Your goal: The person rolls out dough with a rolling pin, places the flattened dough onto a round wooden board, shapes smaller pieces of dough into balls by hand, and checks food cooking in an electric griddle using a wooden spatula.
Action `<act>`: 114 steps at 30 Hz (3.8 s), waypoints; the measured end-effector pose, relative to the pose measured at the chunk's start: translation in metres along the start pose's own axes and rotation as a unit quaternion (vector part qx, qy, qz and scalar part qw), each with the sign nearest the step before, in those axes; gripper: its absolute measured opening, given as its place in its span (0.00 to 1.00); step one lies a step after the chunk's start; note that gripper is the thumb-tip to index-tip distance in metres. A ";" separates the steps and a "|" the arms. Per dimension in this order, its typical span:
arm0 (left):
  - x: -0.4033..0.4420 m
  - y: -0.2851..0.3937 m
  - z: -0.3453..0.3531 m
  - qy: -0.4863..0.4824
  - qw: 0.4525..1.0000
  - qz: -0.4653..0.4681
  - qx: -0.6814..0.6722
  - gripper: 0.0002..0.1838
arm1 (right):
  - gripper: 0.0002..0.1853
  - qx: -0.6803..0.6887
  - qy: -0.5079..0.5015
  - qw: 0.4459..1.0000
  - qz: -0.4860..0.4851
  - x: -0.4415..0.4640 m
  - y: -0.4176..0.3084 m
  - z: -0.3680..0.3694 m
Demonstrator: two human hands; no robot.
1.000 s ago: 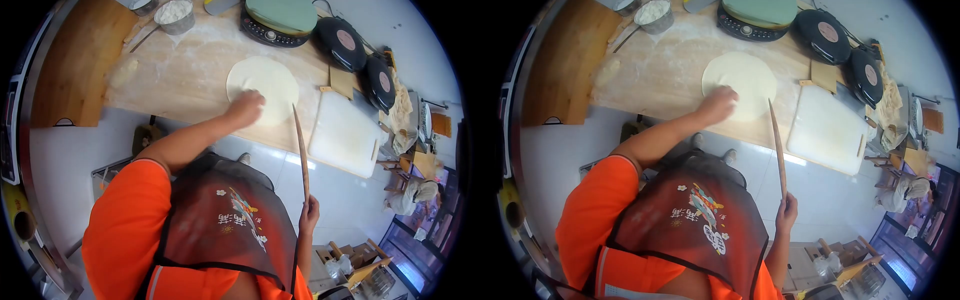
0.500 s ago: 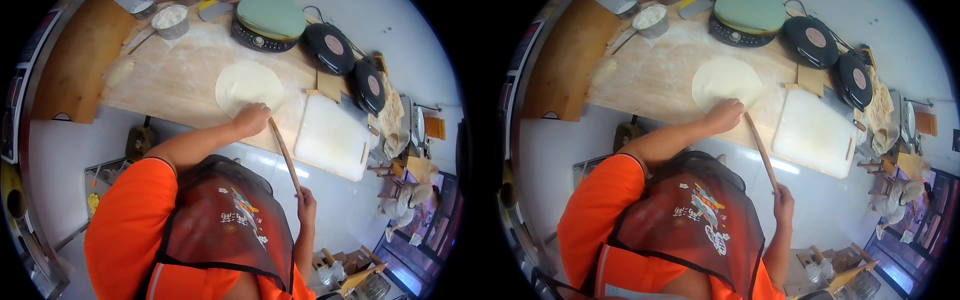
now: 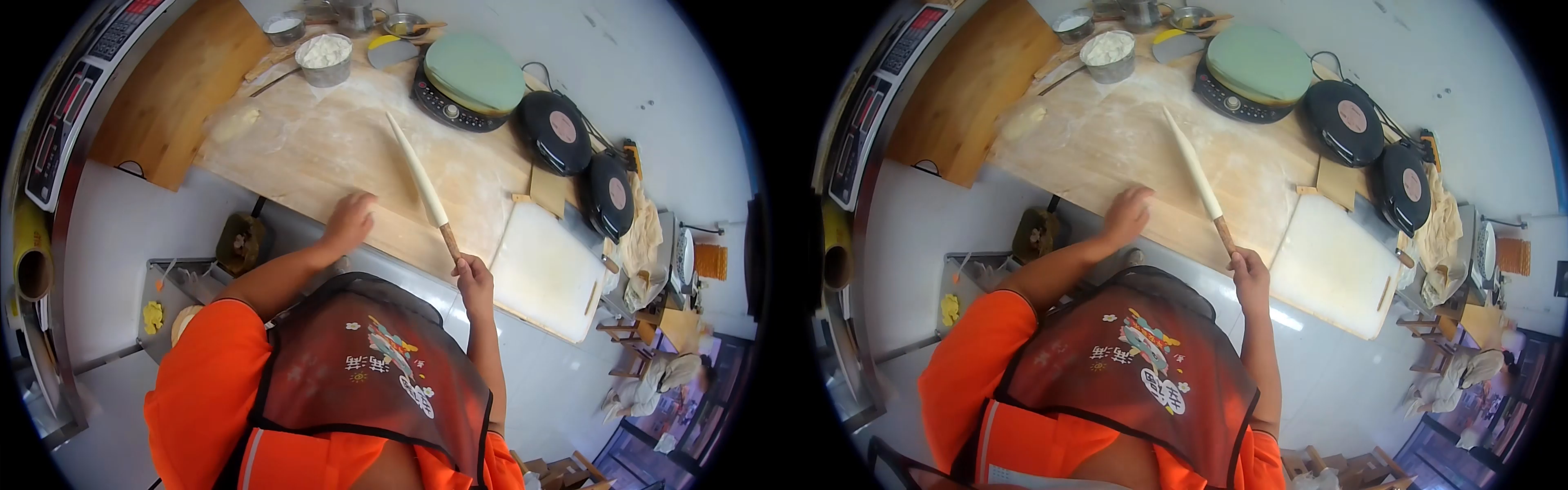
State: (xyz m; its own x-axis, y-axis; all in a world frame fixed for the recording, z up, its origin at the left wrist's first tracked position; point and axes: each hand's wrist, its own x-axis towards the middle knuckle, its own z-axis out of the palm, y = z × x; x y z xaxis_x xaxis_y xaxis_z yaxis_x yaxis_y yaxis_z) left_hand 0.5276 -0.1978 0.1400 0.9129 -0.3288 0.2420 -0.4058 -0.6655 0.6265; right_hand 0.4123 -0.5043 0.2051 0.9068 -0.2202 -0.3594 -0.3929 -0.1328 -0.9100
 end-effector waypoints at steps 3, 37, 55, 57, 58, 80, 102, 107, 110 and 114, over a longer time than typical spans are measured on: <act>-0.020 -0.032 -0.013 -0.014 0.991 -0.052 0.119 0.33 | 0.13 0.097 -0.065 0.992 0.047 0.006 -0.021 0.001; -0.029 -0.053 -0.012 -0.124 0.948 -0.129 0.262 0.45 | 0.15 -0.263 0.145 0.953 -0.045 0.046 0.045 -0.049; -0.023 -0.060 -0.007 -0.215 0.920 -0.152 0.291 0.45 | 0.29 -0.294 0.187 0.937 0.021 0.118 0.072 -0.110; -0.025 -0.064 -0.015 -0.210 0.925 -0.166 0.269 0.45 | 0.29 -0.306 0.214 0.928 -0.002 0.126 0.093 -0.107; -0.024 -0.059 -0.017 -0.201 0.934 -0.181 0.234 0.46 | 0.29 -0.312 0.201 0.929 0.003 0.127 0.095 -0.108; -0.005 -0.060 -0.023 0.006 0.980 -0.058 0.191 0.40 | 0.23 -0.618 0.127 0.662 -0.405 0.336 -0.158 0.017; -0.003 -0.067 -0.026 0.018 0.990 -0.074 0.118 0.40 | 0.16 -0.719 0.041 0.654 -0.231 0.379 -0.279 -0.007; -0.002 -0.067 -0.028 0.016 0.990 -0.075 0.117 0.40 | 0.16 -0.672 0.020 0.708 -0.218 0.388 -0.301 -0.022; -0.002 -0.067 -0.028 0.023 0.990 -0.069 0.119 0.40 | 0.17 -0.688 0.015 0.690 -0.222 0.386 -0.284 -0.011; -0.001 -0.066 -0.029 0.012 0.990 -0.069 0.126 0.40 | 0.16 -0.688 0.048 0.685 -0.234 0.376 -0.267 0.006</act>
State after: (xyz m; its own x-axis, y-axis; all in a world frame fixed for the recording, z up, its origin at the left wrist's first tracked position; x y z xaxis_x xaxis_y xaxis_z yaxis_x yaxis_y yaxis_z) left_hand 0.5543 -0.1340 0.1202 0.9598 -0.2100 0.1864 -0.2734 -0.8502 0.4499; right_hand 0.8594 -0.5457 0.3113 0.9945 0.1033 -0.0192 0.1050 -0.9814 0.1607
